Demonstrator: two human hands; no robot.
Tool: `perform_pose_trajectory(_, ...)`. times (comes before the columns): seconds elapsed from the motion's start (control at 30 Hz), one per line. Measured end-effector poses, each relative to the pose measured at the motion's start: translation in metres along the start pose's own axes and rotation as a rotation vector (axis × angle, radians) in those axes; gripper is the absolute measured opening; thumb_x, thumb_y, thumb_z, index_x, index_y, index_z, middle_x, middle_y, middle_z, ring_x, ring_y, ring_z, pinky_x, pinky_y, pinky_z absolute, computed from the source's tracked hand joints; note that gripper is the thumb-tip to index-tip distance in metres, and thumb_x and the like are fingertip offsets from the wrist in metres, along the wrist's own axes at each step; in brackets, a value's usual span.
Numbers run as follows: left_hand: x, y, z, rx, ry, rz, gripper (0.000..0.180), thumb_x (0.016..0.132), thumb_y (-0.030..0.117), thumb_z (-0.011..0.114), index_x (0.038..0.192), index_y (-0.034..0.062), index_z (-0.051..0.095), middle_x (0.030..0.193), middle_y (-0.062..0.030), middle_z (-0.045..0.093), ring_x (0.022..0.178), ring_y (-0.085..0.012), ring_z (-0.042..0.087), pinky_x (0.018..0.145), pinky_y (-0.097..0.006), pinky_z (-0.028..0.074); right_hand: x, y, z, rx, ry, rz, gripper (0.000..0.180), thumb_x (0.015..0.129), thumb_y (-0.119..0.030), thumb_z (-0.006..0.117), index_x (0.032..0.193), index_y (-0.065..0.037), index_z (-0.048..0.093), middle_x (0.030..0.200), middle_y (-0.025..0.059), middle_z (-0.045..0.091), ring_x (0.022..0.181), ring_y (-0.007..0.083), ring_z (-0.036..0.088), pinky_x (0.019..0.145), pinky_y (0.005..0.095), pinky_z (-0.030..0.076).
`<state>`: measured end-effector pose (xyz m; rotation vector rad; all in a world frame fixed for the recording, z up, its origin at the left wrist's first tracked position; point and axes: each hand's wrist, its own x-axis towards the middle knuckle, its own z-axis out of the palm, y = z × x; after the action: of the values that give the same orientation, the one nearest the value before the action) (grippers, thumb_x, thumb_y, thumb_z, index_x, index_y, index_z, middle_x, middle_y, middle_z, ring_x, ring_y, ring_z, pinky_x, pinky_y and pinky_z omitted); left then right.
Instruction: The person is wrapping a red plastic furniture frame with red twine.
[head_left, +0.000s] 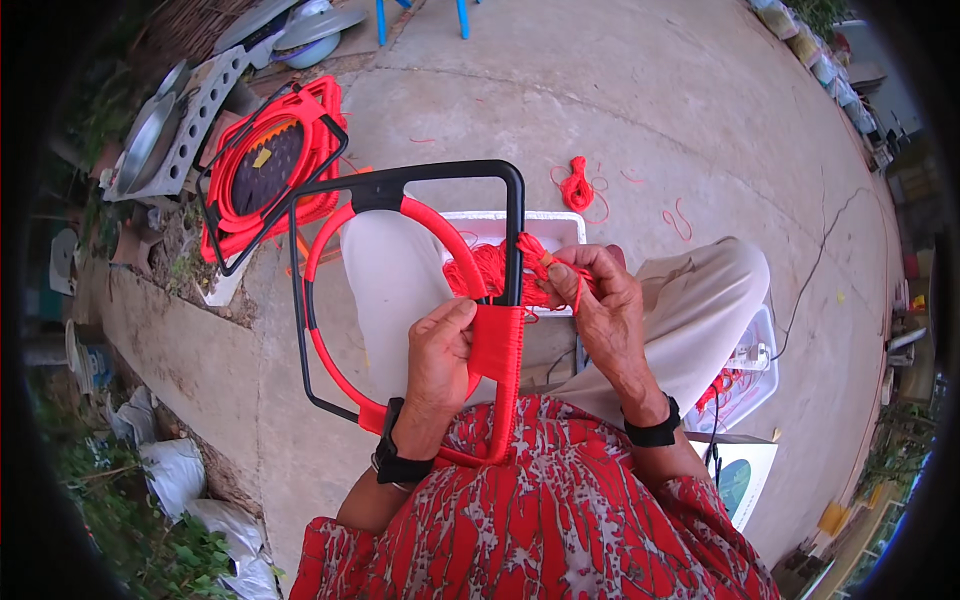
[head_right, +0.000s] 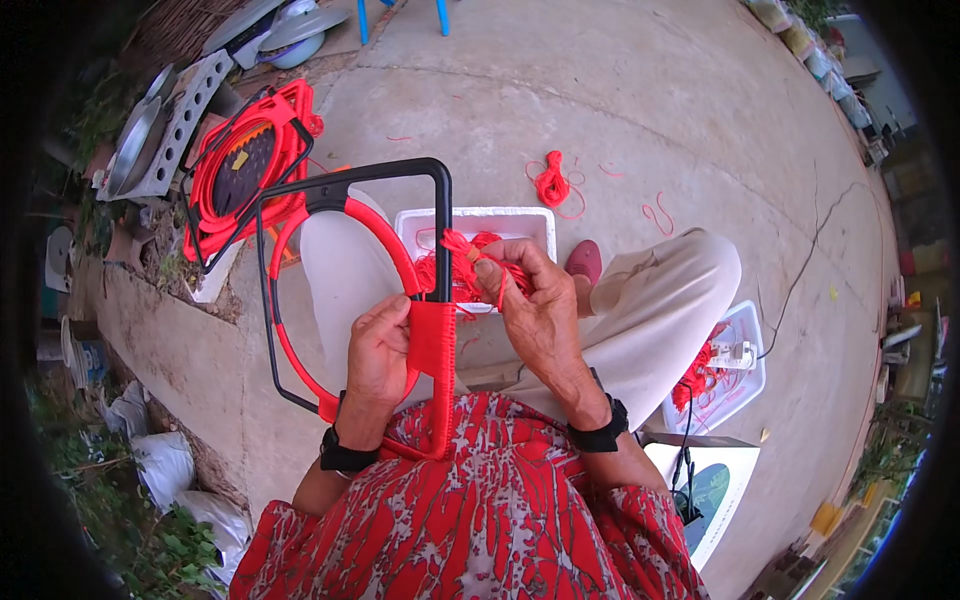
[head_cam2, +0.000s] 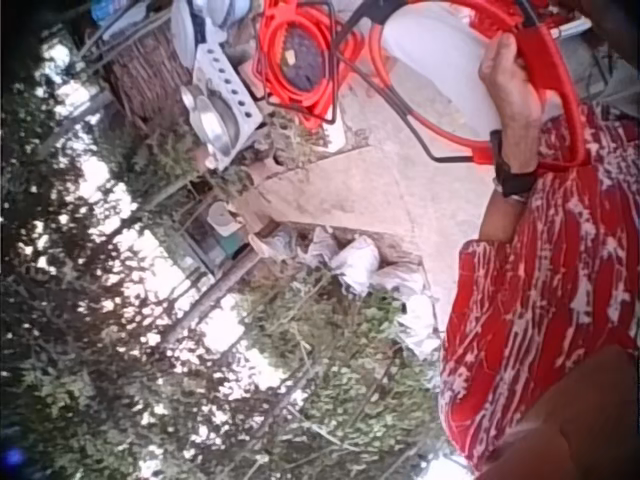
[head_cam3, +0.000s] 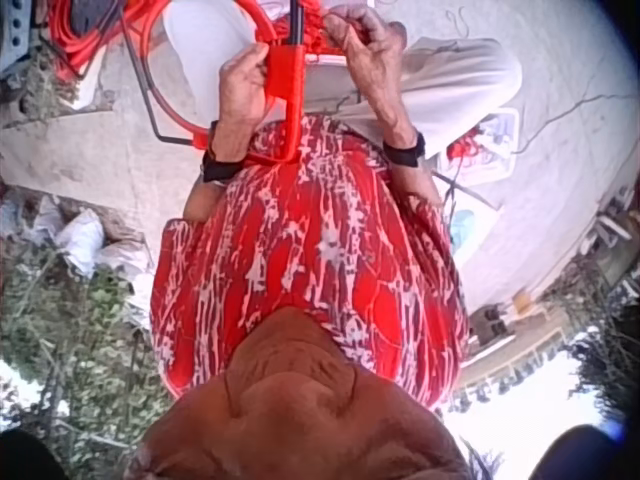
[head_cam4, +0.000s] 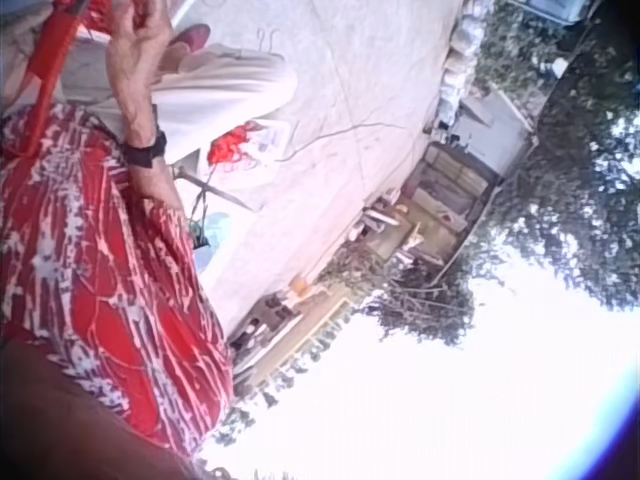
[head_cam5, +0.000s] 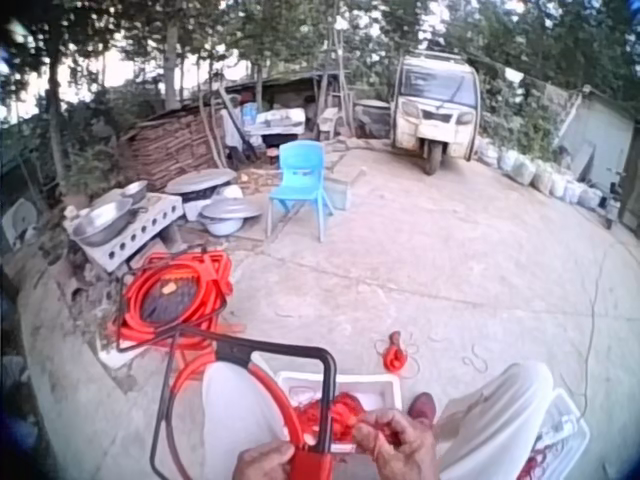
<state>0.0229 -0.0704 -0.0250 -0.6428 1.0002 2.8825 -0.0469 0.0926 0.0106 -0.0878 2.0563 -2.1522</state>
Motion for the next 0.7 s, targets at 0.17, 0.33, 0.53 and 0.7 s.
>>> perform_pose_trajectory(0.17, 0.000, 0.001, -0.001, 0.007, -0.025, -0.031, 0.020, 0.093, 0.012, 0.052, 0.103, -0.0043, 0.058, 0.091, -0.0113, 0.065, 0.082, -0.0179, 0.064, 0.077, -0.031, 0.053, 0.016, 0.036, -0.008, -0.003, -0.028, 0.075, 0.012, 0.091, -0.011, 0.061, 0.094, 0.001, 0.062, 0.078, -0.0007, 0.060, 0.070, 0.0041, 0.052, 0.061, 0.0197, 0.044)
perform_pose_trajectory(0.33, 0.002, 0.004, 0.003, -0.003, -0.014, -0.072, 0.025, 0.094, 0.012, 0.052, 0.112, -0.0051, 0.055, 0.098, -0.0118, 0.064, 0.084, -0.0162, 0.064, 0.076, -0.029, 0.054, 0.014, 0.039, 0.015, 0.007, -0.331, 0.047, 0.011, 0.089, -0.006, 0.060, 0.098, -0.002, 0.066, 0.078, -0.0032, 0.060, 0.071, 0.0036, 0.050, 0.063, 0.0212, 0.044)
perform_pose_trajectory(0.53, -0.003, 0.007, 0.009, 0.020, -0.002, -0.074, 0.025, 0.095, 0.013, 0.052, 0.112, -0.0048, 0.054, 0.096, -0.0114, 0.064, 0.084, -0.0173, 0.065, 0.077, -0.031, 0.055, 0.013, 0.028, 0.007, -0.128, -0.483, 0.099, 0.017, 0.090, -0.007, 0.058, 0.104, -0.003, 0.066, 0.085, -0.0011, 0.064, 0.082, 0.0053, 0.055, 0.072, 0.0232, 0.048)
perform_pose_trajectory(0.7, -0.002, 0.005, 0.006, 0.015, -0.003, -0.073, 0.023, 0.095, 0.012, 0.052, 0.111, -0.0042, 0.054, 0.093, -0.0109, 0.064, 0.081, -0.0183, 0.066, 0.076, -0.032, 0.055, 0.009, 0.021, -0.020, -0.002, -0.503, 0.105, 0.020, 0.089, -0.007, 0.057, 0.107, -0.002, 0.064, 0.094, 0.0024, 0.065, 0.091, 0.0098, 0.058, 0.083, 0.0266, 0.047)
